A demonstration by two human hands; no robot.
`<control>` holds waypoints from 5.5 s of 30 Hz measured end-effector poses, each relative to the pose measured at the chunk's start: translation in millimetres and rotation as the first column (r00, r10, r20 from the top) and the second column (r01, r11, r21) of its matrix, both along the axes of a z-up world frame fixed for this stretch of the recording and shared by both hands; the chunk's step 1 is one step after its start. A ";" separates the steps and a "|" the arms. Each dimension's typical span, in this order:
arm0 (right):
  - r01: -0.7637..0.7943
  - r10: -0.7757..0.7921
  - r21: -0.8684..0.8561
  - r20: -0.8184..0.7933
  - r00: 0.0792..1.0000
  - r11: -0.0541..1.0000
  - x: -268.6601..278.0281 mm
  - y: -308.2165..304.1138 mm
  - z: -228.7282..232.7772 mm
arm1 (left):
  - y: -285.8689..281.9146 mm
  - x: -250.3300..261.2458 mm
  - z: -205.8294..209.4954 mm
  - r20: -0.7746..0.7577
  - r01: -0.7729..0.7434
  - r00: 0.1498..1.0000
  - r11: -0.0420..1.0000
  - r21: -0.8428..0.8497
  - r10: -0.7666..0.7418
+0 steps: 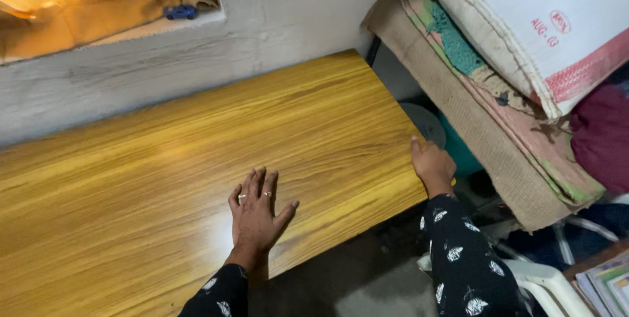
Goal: The person wipes a wooden table with a wet cloth, then dries it. They retrieve a patterned cloth from a shelf and spread it over the table. Finally, they place a small artificial plant, a pen holder, and several stationery boxes onto the table.
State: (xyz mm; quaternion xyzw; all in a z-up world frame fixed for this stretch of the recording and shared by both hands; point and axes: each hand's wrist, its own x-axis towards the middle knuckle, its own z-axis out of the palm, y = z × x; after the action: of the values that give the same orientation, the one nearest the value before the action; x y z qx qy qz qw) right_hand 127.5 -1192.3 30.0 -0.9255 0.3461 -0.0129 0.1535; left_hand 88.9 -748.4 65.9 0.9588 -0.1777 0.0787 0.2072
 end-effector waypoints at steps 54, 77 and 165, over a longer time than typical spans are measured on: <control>0.216 -0.221 -0.085 -0.056 0.974 0.973 -77.0 34.8 12.3 | 10.4 24.6 -13.7 0.085 0.058 0.995 0.998 -0.004 -0.057; -0.109 0.143 -0.098 0.483 0.864 0.989 -195.1 -11.1 221.7 | -177.8 199.3 188.6 0.451 0.536 0.799 0.811 -0.234 -0.398; 0.383 -0.469 -0.607 0.019 0.883 0.697 -679.7 -253.9 473.1 | -408.6 -33.0 540.1 0.896 1.000 0.000 -0.012 -0.005 -0.444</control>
State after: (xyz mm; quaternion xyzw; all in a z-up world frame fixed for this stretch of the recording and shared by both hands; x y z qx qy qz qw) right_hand -552.2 -1446.3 503.1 -0.8188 0.5389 -0.0921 -0.1753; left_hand 55.8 -1157.0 606.0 0.3594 -0.7316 0.3428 0.4670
